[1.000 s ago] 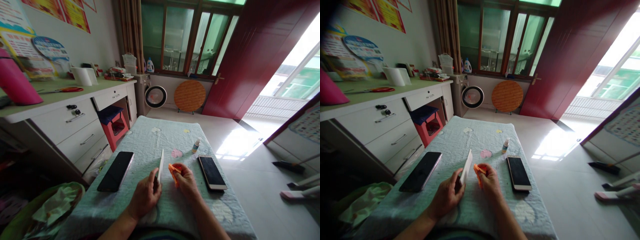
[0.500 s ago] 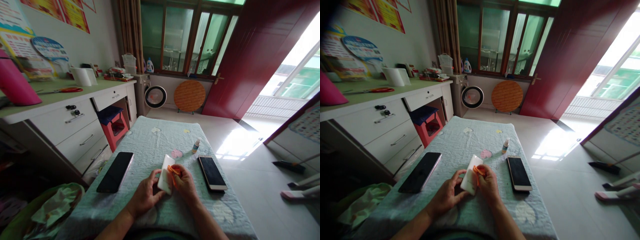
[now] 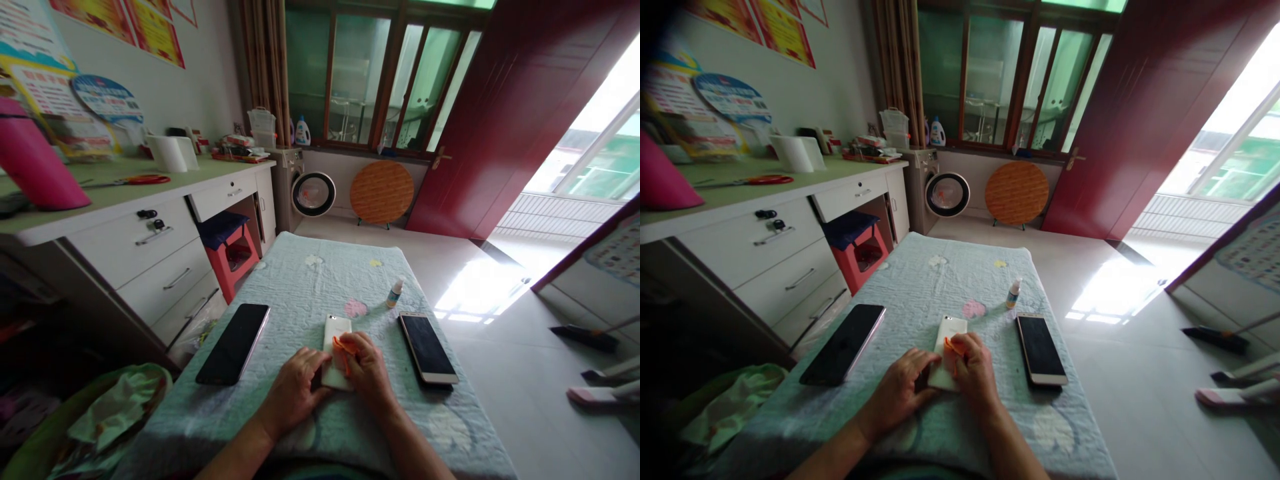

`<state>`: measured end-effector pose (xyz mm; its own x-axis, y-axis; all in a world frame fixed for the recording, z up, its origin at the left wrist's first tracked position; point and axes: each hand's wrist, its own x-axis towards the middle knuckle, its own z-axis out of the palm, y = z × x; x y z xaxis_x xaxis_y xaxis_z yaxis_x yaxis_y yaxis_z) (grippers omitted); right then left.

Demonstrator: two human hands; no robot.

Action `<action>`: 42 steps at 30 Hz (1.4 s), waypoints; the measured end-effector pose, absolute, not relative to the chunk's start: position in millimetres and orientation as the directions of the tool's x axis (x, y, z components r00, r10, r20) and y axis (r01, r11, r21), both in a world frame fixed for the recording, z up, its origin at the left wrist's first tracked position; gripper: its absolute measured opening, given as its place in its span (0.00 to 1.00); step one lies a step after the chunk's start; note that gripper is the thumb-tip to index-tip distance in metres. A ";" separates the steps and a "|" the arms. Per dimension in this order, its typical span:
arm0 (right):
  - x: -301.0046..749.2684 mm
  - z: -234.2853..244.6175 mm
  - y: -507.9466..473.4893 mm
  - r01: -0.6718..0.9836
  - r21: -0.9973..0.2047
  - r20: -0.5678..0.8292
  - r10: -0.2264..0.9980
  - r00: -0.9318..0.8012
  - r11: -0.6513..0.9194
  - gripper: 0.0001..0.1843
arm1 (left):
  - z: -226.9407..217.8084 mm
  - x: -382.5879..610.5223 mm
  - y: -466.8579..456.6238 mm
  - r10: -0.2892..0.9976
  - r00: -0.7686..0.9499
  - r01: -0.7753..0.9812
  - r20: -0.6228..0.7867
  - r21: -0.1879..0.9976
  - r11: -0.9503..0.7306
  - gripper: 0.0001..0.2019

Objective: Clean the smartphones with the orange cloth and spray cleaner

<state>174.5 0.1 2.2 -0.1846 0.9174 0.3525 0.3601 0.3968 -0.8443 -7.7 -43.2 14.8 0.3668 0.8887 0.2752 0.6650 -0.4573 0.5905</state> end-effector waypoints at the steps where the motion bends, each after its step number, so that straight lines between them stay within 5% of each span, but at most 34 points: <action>1: 174.6 2.6 -0.1 0.358 -0.844 0.354 0.917 -0.186 0.399 0.11 | 15.4 -7.7 -42.9 0.885 0.376 0.666 0.275 0.583 -0.464 0.18; 10: 176.4 4.0 -2.0 0.394 -0.831 0.376 0.919 -0.118 0.391 0.12 | 17.7 -7.0 -41.3 0.881 0.404 0.680 0.246 0.564 -0.469 0.14; 21: 171.0 8.8 -10.3 0.596 -0.652 0.431 0.876 -0.217 0.469 0.07 | 21.5 -6.1 -43.6 0.895 0.348 0.625 0.279 0.642 -0.444 0.11; 42: 176.9 17.0 -17.5 0.687 -0.540 0.245 0.872 -0.424 0.486 0.15 | 22.7 -6.7 -44.3 0.909 0.326 0.595 0.261 0.690 -0.412 0.15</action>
<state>176.9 -17.5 17.0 -0.4241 0.8718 0.2451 0.6869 0.4861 -0.5402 -6.7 -44.3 22.7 0.3261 0.9086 0.2609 0.5950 -0.4118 0.6902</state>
